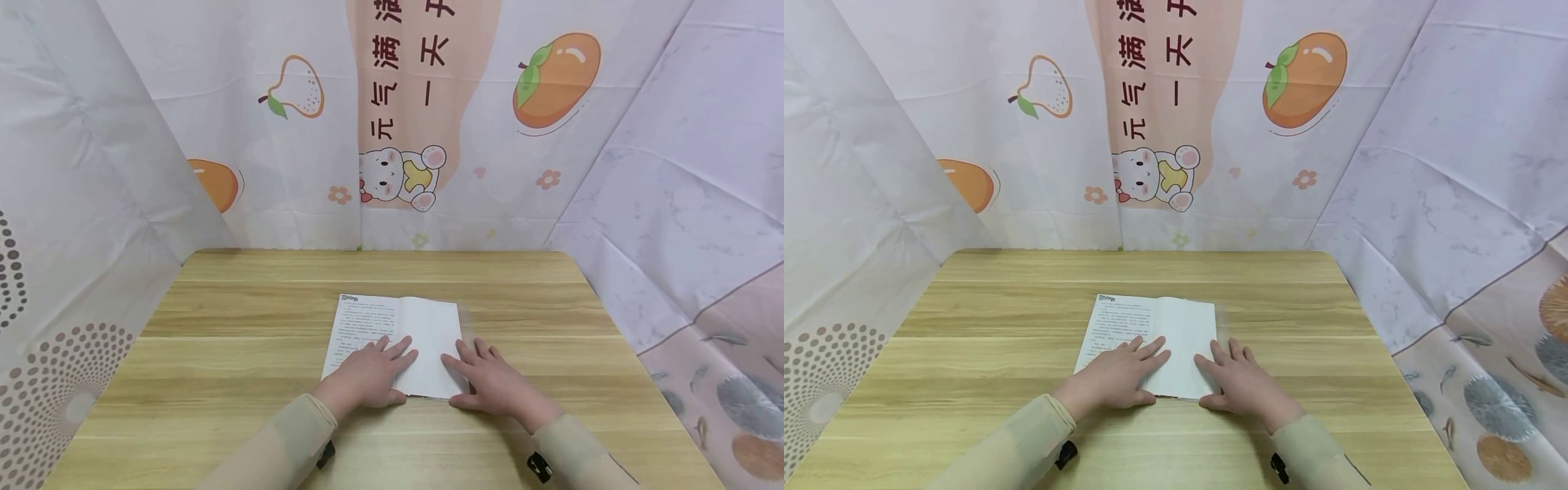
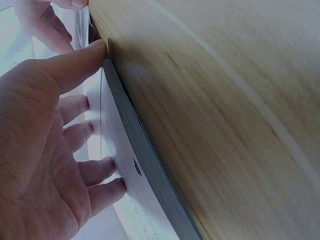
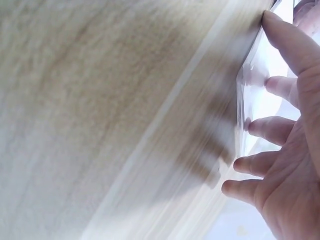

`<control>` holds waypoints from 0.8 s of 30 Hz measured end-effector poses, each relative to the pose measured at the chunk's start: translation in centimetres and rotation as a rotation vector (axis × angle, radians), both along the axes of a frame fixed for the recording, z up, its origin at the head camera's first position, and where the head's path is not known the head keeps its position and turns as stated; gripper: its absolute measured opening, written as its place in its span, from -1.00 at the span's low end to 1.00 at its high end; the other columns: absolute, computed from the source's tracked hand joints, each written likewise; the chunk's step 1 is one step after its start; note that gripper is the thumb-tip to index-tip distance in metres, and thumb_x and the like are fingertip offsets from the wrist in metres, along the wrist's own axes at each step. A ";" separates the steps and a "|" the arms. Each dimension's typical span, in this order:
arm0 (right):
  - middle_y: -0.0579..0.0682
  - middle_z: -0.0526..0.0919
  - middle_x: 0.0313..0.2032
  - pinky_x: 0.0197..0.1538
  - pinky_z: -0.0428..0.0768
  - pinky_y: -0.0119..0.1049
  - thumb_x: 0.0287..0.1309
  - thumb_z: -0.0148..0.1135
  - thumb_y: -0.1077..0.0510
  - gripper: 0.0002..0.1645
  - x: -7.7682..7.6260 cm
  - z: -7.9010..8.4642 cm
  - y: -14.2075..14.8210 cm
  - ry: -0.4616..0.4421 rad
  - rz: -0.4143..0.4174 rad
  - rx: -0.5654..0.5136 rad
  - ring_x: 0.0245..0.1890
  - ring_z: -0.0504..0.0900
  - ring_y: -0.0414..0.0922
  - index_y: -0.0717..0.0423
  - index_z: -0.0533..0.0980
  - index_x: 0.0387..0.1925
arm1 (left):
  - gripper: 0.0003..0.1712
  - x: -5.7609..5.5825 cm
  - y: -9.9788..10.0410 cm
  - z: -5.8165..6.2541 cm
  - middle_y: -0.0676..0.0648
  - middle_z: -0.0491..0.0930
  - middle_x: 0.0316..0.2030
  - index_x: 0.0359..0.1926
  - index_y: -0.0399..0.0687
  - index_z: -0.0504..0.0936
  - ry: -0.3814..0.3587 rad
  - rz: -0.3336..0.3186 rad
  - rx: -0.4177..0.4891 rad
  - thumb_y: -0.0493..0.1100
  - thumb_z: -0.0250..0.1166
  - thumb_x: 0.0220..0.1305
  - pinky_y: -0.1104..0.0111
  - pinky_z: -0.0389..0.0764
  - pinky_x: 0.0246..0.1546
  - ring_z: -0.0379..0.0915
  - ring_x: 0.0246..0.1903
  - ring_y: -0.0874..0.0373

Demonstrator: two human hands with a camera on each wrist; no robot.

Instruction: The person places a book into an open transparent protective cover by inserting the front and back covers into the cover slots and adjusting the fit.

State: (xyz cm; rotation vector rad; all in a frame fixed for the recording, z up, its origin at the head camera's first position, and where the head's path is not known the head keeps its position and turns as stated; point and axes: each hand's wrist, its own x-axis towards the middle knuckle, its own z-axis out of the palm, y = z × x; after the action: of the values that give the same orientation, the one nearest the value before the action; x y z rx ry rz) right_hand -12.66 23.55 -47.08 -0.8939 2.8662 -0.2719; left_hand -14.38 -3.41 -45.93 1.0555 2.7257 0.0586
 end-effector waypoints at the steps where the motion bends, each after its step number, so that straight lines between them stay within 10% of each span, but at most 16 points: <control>1: 0.34 0.25 0.34 0.19 0.21 0.43 0.08 0.27 -0.33 -0.12 0.0 0.0 0.0 0.001 0.000 0.004 0.28 0.09 0.47 -0.04 0.32 0.35 | -0.10 0.0 0.0 0.0 0.05 -0.02 0.49 0.47 0.20 0.13 0.000 -0.001 0.000 0.32 0.23 0.20 -0.02 0.30 0.27 0.03 0.36 -0.18; 24: 0.23 0.08 0.44 0.27 0.18 0.34 0.23 0.27 0.05 -0.17 -0.6 -0.4 0.3 -0.070 -0.109 -0.375 0.34 0.08 0.34 0.02 0.14 0.44 | -0.11 0.1 0.0 -0.2 0.04 -0.02 0.49 0.47 0.18 0.13 0.030 -0.007 -0.001 0.32 0.21 0.21 -0.04 0.32 0.26 0.05 0.36 -0.20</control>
State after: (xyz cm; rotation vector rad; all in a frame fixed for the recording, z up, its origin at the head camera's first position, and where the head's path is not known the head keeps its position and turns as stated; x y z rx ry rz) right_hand -13.29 23.84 -47.46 -0.7610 2.8497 -0.8561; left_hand -14.29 -3.39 -46.14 1.0740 2.7483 0.0405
